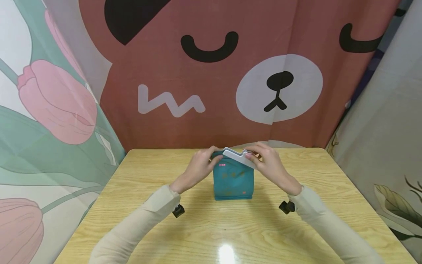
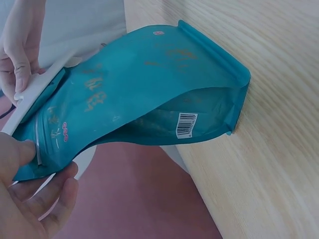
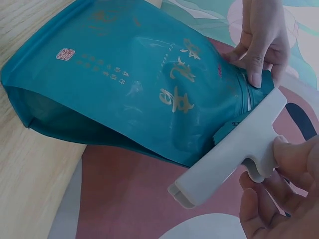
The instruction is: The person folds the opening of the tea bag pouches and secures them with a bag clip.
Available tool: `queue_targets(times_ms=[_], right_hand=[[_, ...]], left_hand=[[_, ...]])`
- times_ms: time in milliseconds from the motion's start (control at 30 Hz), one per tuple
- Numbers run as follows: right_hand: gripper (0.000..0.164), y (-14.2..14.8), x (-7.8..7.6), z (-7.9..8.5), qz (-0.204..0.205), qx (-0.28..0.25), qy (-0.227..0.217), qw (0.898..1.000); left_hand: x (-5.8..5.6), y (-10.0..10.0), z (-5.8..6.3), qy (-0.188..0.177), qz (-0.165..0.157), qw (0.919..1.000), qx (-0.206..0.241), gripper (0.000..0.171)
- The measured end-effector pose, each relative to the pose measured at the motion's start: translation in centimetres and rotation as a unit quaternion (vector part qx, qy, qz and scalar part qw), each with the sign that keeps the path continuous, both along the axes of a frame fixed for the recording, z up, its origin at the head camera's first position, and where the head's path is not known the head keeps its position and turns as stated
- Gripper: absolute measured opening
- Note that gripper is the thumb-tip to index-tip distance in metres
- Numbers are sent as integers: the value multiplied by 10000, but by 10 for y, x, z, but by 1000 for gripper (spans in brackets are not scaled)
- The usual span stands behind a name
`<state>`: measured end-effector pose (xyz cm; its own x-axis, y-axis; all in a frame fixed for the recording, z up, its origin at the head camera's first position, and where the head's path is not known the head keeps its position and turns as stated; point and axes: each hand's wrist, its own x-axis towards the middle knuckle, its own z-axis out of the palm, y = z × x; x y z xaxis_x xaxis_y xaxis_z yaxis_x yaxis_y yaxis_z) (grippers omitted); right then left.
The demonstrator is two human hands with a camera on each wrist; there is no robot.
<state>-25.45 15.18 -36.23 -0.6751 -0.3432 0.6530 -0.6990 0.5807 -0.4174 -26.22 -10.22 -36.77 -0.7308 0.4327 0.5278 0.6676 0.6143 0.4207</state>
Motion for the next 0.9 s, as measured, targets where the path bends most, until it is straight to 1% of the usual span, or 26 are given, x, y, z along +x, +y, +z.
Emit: queue_targets(times_ms=[167,333,567,733,900], right_hand=[[18,2,0,-1,39,13,-51,10000],[19,3,1,-2,110,-35,62,9999],[20,5,0,-3,169,-38,84,9998],[20,6,0,-3,193,-86,70,9998],[19,6,-1,-4,210,-95,139,9996]], left_hand=[[0,-3,-1,-22,-43,10000,32,19],[-1,-6,-4,53,-40,10000,7,18],[-1,-10,-7,51,-129,9998,144,17],[0,-12,-9,-34,-65,9999,130,18],[-1,-12,-9,58,63,10000,2,17]])
